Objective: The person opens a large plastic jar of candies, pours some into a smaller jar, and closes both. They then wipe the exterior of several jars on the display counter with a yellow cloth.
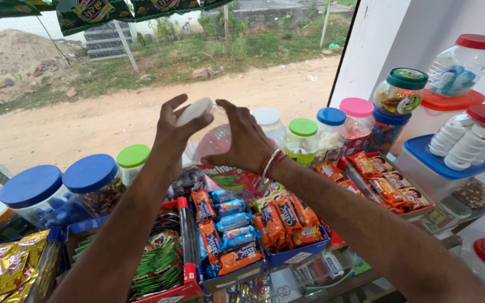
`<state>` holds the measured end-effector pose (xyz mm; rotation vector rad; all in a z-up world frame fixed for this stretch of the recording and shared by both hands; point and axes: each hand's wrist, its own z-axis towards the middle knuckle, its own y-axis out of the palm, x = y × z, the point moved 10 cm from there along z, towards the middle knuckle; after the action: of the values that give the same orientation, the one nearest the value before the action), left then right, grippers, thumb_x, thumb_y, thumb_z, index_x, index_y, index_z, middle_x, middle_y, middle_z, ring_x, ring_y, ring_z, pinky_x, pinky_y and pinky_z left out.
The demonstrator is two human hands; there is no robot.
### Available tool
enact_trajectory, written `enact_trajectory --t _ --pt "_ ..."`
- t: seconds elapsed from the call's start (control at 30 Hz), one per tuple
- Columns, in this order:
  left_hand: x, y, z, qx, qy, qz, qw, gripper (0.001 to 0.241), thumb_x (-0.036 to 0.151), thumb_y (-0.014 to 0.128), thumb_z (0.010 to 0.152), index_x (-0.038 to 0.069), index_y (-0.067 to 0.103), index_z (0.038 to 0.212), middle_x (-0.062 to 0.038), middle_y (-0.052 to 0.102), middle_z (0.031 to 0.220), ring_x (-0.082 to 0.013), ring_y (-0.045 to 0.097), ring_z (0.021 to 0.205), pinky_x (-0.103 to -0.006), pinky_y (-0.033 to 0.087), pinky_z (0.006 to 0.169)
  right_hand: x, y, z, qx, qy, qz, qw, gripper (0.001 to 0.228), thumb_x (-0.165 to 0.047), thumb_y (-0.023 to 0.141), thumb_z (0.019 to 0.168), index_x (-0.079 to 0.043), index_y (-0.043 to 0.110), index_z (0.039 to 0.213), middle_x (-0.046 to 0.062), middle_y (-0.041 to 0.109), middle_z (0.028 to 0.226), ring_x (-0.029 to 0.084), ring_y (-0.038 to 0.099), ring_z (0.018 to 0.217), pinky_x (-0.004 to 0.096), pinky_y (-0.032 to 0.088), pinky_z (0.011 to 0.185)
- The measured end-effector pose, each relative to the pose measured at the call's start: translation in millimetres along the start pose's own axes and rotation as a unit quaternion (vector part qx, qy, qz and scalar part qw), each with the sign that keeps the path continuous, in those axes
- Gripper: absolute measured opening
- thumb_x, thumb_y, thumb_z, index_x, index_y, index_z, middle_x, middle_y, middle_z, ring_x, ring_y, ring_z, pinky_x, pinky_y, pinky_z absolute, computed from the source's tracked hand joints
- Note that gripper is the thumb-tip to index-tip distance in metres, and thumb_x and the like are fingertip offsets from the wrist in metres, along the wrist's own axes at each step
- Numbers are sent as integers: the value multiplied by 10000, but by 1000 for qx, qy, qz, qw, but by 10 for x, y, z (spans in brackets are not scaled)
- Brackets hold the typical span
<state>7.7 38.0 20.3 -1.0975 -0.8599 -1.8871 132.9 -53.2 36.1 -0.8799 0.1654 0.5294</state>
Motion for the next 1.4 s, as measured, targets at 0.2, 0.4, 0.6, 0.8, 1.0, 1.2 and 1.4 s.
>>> enact_trajectory --t 0.2,0.4,0.6,0.8,1.0,1.2,1.4 --pt "15 -75 -175 35 6 -55 998 983 159 877 713 -33 293 1480 -241 607 1393 -293 598 1312 -383 415 1138 -127 -55 -89 6 -28 -27 999 1245 -525 958 610 -99 264 1552 286 478 1369 490 473 1287 587 410 1075" --pt "-2 -172 -334 156 -6 6 988 952 233 909 692 -19 358 1425 -231 626 1272 -281 649 1191 -378 505 1012 -242 -76 -147 14 -22 -68 997 1237 -484 966 603 -137 264 1560 288 425 1405 512 451 1284 624 411 1024" --pt "81 -235 -285 147 -15 290 945 774 451 846 798 -10 566 1354 -224 565 1173 -267 621 983 -351 529 740 -314 -89 -202 8 -48 -83 995 1234 -441 971 582 -140 273 1554 259 434 1407 486 465 1292 609 426 1018" --pt "27 -229 -243 77 -27 270 959 792 601 790 752 -80 656 1134 -110 711 855 -159 684 740 -281 522 596 -347 -32 -251 3 -70 -111 991 1253 -442 985 559 -144 275 1548 257 423 1409 483 464 1274 609 420 1019" --pt "-191 -332 -301 32 -165 316 934 910 656 720 730 -56 575 1278 -187 713 1006 -275 675 741 -369 533 584 -298 61 -265 -24 -62 -122 990 1282 -442 991 534 -151 263 1548 244 420 1410 471 462 1286 602 424 1015" --pt "-212 -204 -281 -86 -140 277 947 1008 523 830 666 -1 425 1425 -249 645 1193 -267 719 987 -337 609 636 -308 23 -281 -30 -74 -128 988 1304 -450 998 527 -150 249 1552 243 421 1411 471 471 1273 596 423 1024" --pt "-226 -347 -266 -24 -145 267 952 952 437 859 642 -11 479 1390 -214 643 1161 -285 736 949 -367 636 632 -219 35 -347 -51 -110 -49 991 1399 -565 957 538 -93 176 1598 280 353 1512 485 405 1383 607 361 1104"
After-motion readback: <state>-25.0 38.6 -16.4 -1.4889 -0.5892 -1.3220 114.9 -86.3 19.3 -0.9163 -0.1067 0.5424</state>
